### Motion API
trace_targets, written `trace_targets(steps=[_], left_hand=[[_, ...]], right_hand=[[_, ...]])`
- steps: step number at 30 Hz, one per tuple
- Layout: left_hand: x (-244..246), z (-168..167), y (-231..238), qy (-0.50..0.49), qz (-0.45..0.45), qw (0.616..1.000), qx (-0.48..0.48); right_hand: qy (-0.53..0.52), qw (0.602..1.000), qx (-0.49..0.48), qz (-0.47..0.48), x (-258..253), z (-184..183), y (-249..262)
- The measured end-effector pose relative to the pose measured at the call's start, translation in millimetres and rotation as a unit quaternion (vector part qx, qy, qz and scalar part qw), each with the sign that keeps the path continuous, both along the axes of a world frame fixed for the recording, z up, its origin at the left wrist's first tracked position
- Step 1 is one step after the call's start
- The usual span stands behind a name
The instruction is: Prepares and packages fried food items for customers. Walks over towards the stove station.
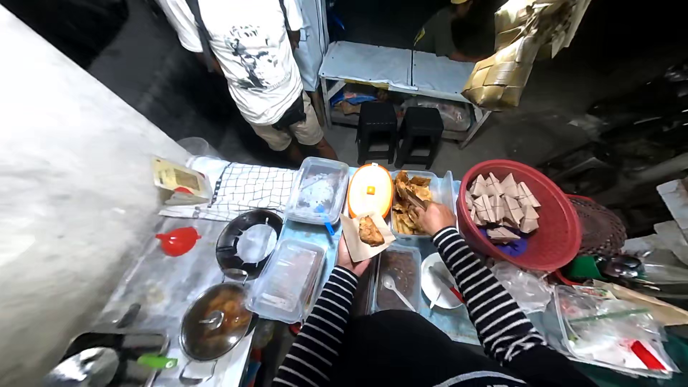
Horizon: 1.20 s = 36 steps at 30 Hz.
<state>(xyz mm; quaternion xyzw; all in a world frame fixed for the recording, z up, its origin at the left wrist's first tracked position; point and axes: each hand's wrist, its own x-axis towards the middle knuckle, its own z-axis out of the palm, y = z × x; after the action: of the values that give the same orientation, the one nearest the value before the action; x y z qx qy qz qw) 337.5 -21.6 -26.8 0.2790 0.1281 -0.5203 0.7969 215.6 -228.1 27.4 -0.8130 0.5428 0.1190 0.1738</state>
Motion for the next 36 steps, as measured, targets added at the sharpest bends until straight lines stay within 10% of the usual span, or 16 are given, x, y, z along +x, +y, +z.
trace_targets(steps=[8, 20, 28, 36], left_hand=[[-10, -2, -37, -0.044, -0.004, 0.999, -0.013], [-5, -9, -46, -0.086, 0.005, 0.996, -0.009], [-16, 7, -4, -0.098, 0.007, 0.994, -0.036], [-9, -4, 43, -0.029, 0.057, 0.998, -0.008]], right_hand=[[-0.342, 0.931, 0.119, 0.047, -92, 43, 71], [-0.208, 0.977, -0.046, 0.014, -78, 67, 62], [-0.015, 0.99, 0.108, -0.095, 12, -31, -25], [-0.069, 0.975, 0.156, -0.145, 9, -32, -41]])
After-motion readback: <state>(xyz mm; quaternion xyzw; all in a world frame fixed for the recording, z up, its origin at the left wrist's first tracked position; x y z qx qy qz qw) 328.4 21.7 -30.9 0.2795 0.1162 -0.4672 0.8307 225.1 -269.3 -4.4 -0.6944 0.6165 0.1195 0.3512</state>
